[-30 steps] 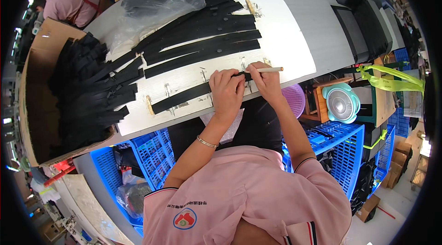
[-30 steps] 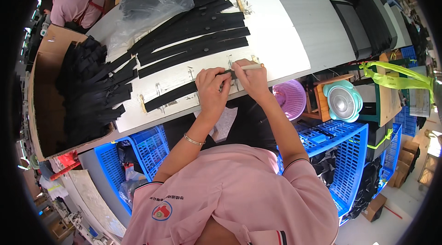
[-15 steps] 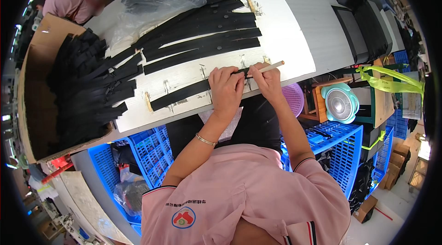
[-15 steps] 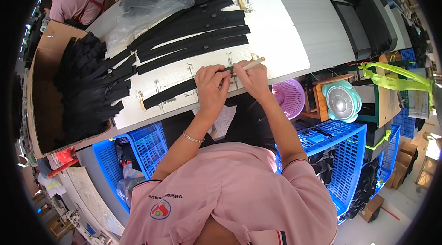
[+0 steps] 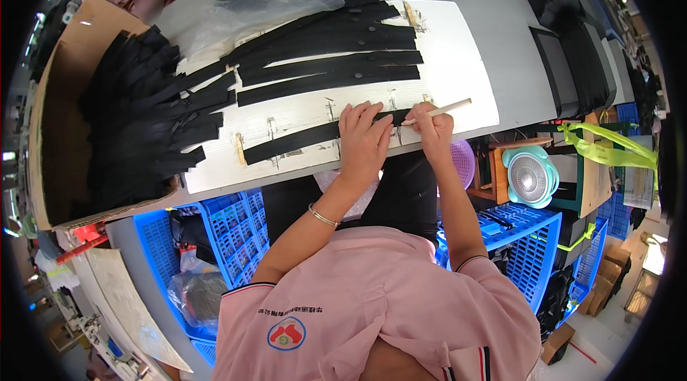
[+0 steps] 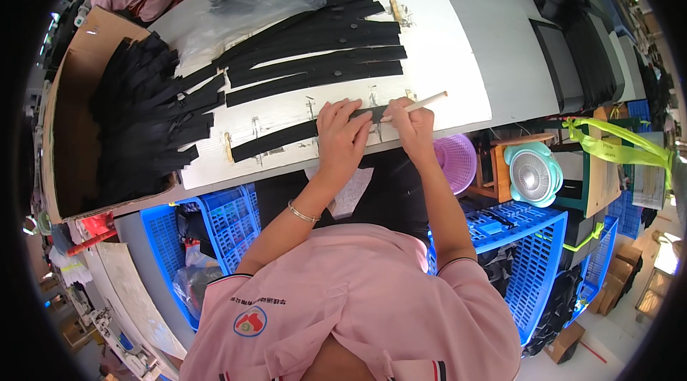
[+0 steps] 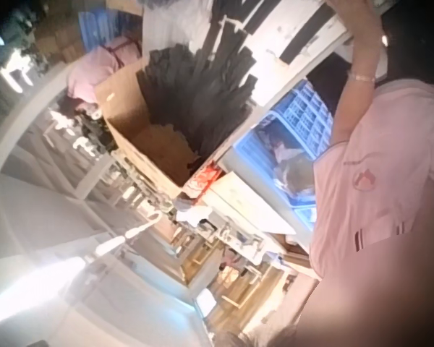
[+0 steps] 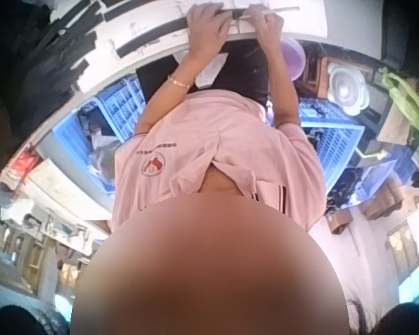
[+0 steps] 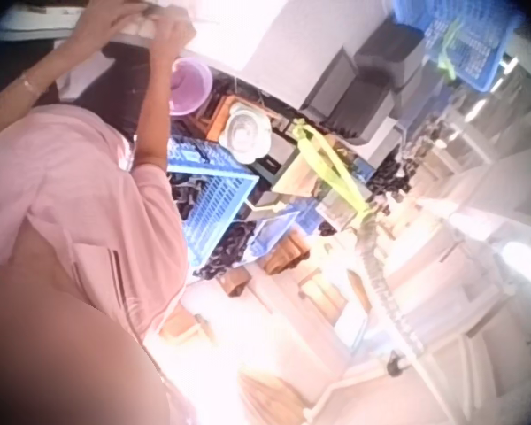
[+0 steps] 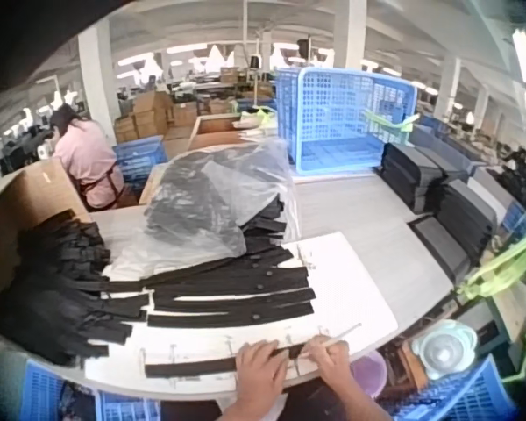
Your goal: Assembling zipper components onto strips and securing them with a jig and tool.
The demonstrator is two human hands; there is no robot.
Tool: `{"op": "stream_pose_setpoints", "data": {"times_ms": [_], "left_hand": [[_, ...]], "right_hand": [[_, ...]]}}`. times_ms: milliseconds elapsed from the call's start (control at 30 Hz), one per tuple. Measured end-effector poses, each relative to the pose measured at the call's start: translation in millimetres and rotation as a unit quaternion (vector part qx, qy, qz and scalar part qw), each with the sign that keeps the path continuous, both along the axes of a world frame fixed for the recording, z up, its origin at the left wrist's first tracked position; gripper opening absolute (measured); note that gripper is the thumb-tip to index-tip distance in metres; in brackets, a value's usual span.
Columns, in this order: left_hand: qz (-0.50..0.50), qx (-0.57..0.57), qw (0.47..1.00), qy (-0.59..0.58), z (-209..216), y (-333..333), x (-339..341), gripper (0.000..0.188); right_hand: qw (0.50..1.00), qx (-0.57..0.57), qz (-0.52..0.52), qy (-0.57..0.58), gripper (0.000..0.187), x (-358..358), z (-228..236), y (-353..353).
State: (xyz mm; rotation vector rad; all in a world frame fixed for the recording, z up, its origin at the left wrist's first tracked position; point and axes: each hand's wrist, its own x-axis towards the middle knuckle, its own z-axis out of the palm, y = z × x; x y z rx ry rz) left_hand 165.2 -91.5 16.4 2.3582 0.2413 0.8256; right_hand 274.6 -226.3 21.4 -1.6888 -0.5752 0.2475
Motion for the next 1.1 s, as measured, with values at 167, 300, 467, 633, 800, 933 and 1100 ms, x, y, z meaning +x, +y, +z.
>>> {"op": "stream_pose_setpoints", "data": {"times_ms": [167, 300, 467, 633, 800, 933, 1100], "left_hand": [[0.053, 0.030, 0.996, 0.071, 12, -7, -40, 0.037], [0.033, 0.030, 0.992, 0.116, 6, 4, -36, 0.047], [0.005, 0.051, 0.995, 0.081, -5, 53, 23, 0.052], [0.007, 0.009, 0.997, 0.080, -1, 90, 56, 0.047], [0.009, -0.053, 0.998, 0.023, -4, 111, 6, 0.033], [0.151, 0.052, 0.987, -0.002, 2, 177, -53, 0.033], [0.324, 0.199, 0.920, 0.094, 1, 260, -106, 0.033]], "right_hand": [[0.996, 0.038, -0.073, 0.030, 0.032, -3, -5, -6], [0.992, 0.043, -0.122, 0.007, 0.030, -5, -6, -10], [0.991, 0.062, -0.118, 0.029, 0.028, -5, -6, -3], [0.994, 0.032, -0.107, 0.005, 0.028, -3, -4, 1], [0.994, 0.018, -0.111, 0.000, 0.029, -3, -4, 0], [0.995, 0.022, -0.094, 0.001, 0.029, -2, -4, 0], [0.996, 0.024, -0.082, 0.000, 0.028, -2, -6, 4]]}}
